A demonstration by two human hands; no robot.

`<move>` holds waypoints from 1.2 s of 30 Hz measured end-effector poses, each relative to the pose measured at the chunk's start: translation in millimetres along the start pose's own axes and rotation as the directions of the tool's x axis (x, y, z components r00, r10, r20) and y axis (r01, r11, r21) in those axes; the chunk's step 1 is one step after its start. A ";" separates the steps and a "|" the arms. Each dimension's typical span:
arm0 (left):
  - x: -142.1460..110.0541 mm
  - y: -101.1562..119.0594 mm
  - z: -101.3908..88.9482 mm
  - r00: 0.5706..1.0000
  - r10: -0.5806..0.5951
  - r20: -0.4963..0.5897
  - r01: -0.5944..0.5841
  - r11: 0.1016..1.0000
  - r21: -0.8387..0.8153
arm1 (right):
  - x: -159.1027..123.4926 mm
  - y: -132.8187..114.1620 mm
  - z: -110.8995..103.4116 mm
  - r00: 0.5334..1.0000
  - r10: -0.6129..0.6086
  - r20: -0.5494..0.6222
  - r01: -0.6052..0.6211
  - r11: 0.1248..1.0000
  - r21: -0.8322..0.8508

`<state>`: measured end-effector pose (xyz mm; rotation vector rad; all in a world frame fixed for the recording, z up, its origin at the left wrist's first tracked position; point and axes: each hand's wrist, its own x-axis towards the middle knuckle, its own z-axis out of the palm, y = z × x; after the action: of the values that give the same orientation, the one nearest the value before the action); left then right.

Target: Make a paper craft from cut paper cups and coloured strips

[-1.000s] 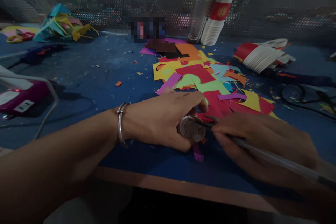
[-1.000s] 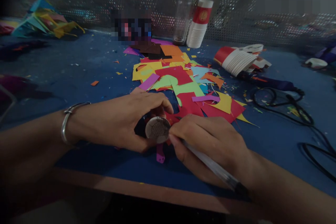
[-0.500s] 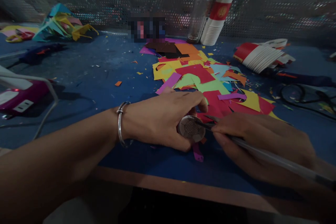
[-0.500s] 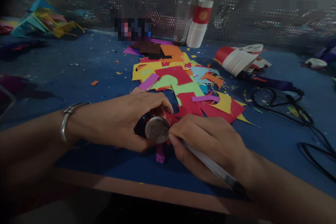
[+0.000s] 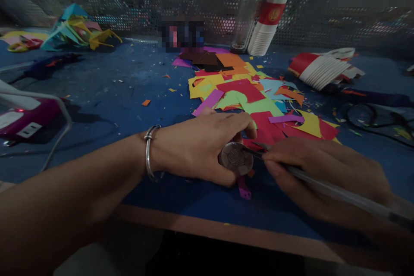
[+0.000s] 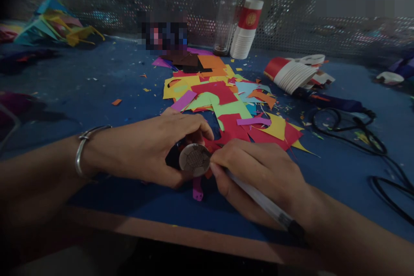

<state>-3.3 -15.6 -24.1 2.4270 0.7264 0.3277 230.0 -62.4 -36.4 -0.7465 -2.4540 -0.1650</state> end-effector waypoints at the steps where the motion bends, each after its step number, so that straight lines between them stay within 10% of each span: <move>1: 0.0 0.2 -0.1 1.000 0.000 0.001 0.000 1.000 0.002 | -0.1 -0.1 -0.6 1.000 0.010 -0.002 -0.010 1.000 -0.009; 36: -1.7 2.5 0.0 1.000 -0.007 -0.007 0.008 1.000 0.030 | 1.5 -1.8 -2.2 0.999 0.036 -0.008 -0.036 0.999 -0.031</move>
<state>-3.6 -18.3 -22.8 2.4523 0.7486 0.3247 229.0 -63.8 -33.6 -0.8013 -2.4346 -0.1926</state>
